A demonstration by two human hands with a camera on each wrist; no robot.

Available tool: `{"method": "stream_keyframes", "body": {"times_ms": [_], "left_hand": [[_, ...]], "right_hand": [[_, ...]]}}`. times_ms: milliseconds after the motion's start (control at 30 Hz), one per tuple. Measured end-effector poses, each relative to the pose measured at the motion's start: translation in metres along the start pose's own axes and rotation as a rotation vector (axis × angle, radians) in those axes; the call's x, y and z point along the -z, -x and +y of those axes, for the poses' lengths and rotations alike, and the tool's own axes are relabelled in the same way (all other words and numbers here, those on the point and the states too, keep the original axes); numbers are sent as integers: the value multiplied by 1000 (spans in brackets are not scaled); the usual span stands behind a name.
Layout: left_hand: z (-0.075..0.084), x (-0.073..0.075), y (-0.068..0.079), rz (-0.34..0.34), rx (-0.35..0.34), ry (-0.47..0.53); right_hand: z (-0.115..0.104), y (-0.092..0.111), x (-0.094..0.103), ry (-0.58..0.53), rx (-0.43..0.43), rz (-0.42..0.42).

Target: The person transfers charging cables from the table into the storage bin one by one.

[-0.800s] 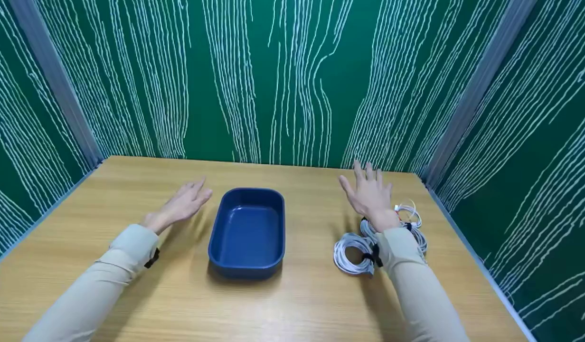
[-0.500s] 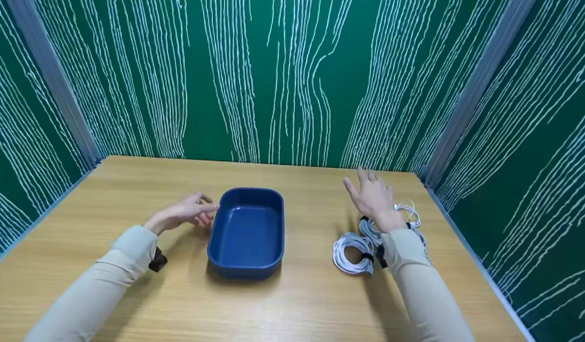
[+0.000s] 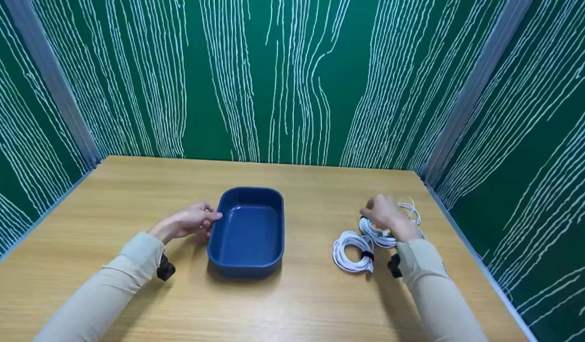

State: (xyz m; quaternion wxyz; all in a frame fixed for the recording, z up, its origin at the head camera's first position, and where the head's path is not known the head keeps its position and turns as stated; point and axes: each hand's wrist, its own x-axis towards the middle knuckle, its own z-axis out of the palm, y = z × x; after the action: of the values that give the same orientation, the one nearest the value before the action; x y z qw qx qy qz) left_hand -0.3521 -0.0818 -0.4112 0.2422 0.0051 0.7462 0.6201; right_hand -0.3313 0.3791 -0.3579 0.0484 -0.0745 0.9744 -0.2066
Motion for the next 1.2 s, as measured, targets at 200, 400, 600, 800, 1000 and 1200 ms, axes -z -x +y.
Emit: {"method": "stream_keyframes", "body": {"times_ms": [200,400,600,800,1000,1200], "left_hand": [[-3,-1,-3,4,28,106],[-3,0,-6,6,5,124],[-4,-2,-10,52,-2,155],[-11,2,-15,41,2,259],[-16,7,-18,-33,-9,325],[-17,7,-21,-40,-9,353]], "right_hand": [[10,8,-8,-52,-62,-126],[11,11,-12,-47,-143,-204],[12,15,-16,-67,-207,-301],[14,17,-21,-36,-266,-365],[17,19,-28,-49,-302,-375],[17,18,-33,-52,-304,-348]]}}
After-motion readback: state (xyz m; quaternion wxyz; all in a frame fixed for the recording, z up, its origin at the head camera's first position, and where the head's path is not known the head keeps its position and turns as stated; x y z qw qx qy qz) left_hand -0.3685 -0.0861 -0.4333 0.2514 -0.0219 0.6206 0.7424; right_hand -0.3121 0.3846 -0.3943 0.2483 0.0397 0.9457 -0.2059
